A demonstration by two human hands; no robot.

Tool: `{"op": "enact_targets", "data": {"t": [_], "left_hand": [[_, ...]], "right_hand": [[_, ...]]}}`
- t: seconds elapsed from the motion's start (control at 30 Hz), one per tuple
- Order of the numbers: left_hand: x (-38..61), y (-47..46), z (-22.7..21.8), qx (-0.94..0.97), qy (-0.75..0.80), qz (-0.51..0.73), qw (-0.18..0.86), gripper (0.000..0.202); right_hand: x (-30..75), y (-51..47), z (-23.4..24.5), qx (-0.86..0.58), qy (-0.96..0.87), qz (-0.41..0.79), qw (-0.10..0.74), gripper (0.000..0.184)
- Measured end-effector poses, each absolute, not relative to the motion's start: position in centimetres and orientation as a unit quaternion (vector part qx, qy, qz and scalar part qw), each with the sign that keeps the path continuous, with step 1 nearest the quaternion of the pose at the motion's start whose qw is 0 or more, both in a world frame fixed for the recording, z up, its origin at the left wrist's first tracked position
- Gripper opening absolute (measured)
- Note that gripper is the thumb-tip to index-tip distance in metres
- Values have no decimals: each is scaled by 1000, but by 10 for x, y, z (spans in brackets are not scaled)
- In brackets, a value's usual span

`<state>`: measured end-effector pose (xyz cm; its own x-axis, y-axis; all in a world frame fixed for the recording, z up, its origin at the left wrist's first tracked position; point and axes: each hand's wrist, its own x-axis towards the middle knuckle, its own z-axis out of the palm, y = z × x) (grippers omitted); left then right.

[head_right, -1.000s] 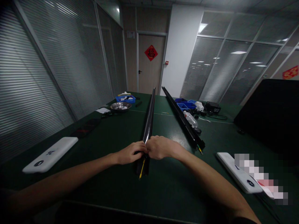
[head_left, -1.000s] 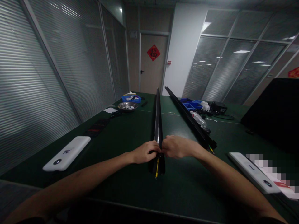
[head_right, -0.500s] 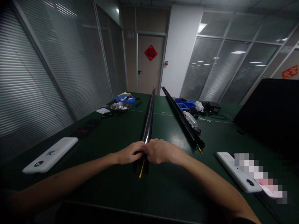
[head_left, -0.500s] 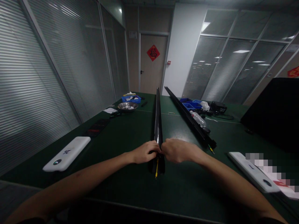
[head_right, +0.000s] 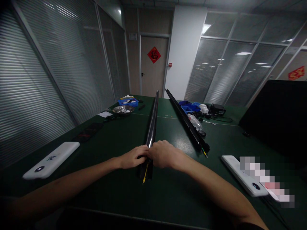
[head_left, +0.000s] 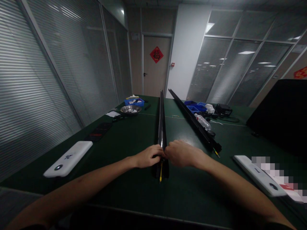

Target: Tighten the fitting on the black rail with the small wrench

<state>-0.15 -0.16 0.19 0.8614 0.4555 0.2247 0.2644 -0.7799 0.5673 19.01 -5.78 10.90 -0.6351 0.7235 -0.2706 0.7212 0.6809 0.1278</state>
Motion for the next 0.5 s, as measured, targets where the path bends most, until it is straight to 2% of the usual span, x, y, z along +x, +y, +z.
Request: {"op": "enact_targets", "data": {"t": [0.5], "left_hand": [[-2,-2,5,925,194,168,279,24]], "right_hand": [[188,-58,112,418,897,14,145,18]]}}
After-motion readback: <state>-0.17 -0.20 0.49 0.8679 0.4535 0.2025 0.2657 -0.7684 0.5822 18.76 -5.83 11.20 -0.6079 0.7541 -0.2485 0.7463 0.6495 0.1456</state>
